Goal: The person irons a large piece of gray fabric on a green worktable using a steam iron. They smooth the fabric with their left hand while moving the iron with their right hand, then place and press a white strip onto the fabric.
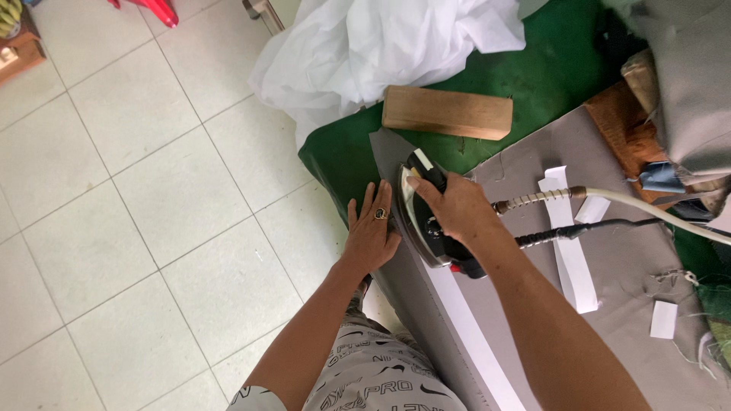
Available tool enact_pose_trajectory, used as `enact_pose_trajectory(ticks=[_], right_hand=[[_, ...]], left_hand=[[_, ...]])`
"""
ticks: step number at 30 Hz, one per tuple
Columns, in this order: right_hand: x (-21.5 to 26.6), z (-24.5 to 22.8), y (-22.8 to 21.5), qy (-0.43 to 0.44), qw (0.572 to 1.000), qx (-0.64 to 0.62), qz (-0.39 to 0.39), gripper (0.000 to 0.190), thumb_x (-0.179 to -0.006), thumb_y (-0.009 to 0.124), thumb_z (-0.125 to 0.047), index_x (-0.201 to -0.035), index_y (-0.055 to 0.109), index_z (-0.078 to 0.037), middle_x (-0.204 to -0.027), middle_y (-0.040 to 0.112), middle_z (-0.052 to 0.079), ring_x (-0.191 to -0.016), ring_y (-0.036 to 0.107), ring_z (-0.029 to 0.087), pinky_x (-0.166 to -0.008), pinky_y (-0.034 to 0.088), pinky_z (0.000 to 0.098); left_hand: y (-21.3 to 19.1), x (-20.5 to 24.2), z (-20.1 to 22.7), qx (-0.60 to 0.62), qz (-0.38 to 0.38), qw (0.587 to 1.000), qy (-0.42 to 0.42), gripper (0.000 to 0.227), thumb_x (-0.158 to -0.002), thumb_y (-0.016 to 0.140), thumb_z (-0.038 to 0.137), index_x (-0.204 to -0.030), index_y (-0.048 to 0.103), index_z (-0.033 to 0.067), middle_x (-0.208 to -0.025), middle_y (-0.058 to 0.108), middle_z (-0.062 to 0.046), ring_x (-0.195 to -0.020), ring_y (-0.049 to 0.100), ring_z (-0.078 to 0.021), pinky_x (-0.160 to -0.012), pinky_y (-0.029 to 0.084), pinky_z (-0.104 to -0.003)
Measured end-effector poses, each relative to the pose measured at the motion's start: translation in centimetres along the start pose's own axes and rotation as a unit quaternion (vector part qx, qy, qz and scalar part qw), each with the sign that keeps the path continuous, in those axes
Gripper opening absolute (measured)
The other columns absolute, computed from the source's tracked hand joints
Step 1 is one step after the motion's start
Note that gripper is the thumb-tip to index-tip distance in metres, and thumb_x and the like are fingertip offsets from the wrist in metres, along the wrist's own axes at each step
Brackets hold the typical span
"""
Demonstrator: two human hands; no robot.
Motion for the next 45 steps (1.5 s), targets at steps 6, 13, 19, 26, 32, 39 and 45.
enact_pose_trajectory(ticks=[6,13,19,26,32,39,45], right_hand=[[6.8,2.6,-1.8,0.047,0.996,-0.064,0.043,0.079,-0.096,0.048,-0.080,-0.096,0.064,-0.002,-0.068,0.064,0.022,-0.064,0.069,0.033,-0.053,0.051,0.0453],[17.0,5.7,2.4,0.298,0.947,-0.111,-0.050,0.060,-0.093,0.056,-0.063,-0.114,0.062,-0.007,-0.097,0.077,0.021,-0.080,0.075,0.030,-0.073,0.060,0.0392],[16.5,5.8,6.2,0.267,0.958,-0.094,-0.039,0.062,-0.088,0.060,-0.070,-0.116,0.061,-0.015,-0.104,0.077,0.021,-0.105,0.070,0.044,-0.091,0.054,0.0526],[14.1,5.1,6.7,0.309,0.939,-0.093,-0.115,0.076,-0.087,0.045,-0.086,-0.120,0.049,-0.018,-0.113,0.071,0.024,-0.112,0.065,0.049,-0.096,0.052,0.0576],[12.9,3.9,5.3,0.292,0.942,-0.131,-0.102,0.073,-0.092,0.043,-0.081,-0.124,0.047,-0.016,-0.113,0.073,0.014,-0.109,0.070,0.040,-0.093,0.056,0.0539],[10.1,2.5,2.0,0.283,0.947,-0.127,-0.079,0.077,-0.094,0.039,-0.079,-0.131,0.043,-0.011,-0.101,0.074,0.021,-0.100,0.072,0.045,-0.083,0.061,0.0545],[6.5,3.1,-1.6,0.203,0.965,-0.106,0.127,0.070,-0.100,0.047,-0.070,-0.114,0.062,-0.003,-0.090,0.073,0.024,-0.087,0.077,0.040,-0.067,0.063,0.0479]], left_hand=[[0.7,0.1,-0.2,-0.040,-0.022,0.999,-0.009,0.085,-0.096,0.045,0.029,-0.167,0.001,0.0140,-0.174,0.004,-0.014,-0.160,0.002,-0.0374,-0.123,0.002,-0.069],[-0.8,-0.8,1.2,-0.053,-0.073,0.995,-0.046,0.090,-0.093,0.057,0.025,-0.166,0.006,0.0099,-0.174,0.007,-0.014,-0.161,0.001,-0.0373,-0.122,0.004,-0.068],[-0.8,-2.8,3.0,-0.049,-0.067,0.992,0.091,0.075,-0.099,0.047,0.018,-0.166,0.014,0.0097,-0.174,0.013,-0.015,-0.161,0.008,-0.0393,-0.122,0.011,-0.070],[-0.7,-5.3,2.6,-0.068,-0.149,0.977,0.136,0.065,-0.110,0.025,0.047,-0.165,0.019,0.0133,-0.172,0.024,-0.005,-0.160,0.018,-0.0293,-0.123,0.012,-0.064],[-1.7,-6.9,3.5,-0.132,-0.162,0.963,0.168,0.064,-0.108,0.030,0.049,-0.163,0.027,0.0163,-0.172,0.025,-0.008,-0.159,0.015,-0.0372,-0.117,0.012,-0.074],[-0.6,-8.1,1.0,-0.165,-0.155,0.965,0.134,0.067,-0.108,0.025,0.052,-0.165,0.025,0.0153,-0.174,0.016,-0.007,-0.161,0.009,-0.0303,-0.120,0.008,-0.070],[0.3,-8.2,-0.2,-0.203,-0.154,0.958,0.131,0.068,-0.110,0.022,0.058,-0.165,0.024,0.0188,-0.172,0.019,-0.008,-0.159,0.013,-0.0322,-0.121,0.006,-0.065]])
Point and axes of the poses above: each hand's wrist, its own x-axis away from the middle knuckle, its own y-axis out of the palm, z = x × y, the point moved 6 cm from there along -x, towards the middle knuckle
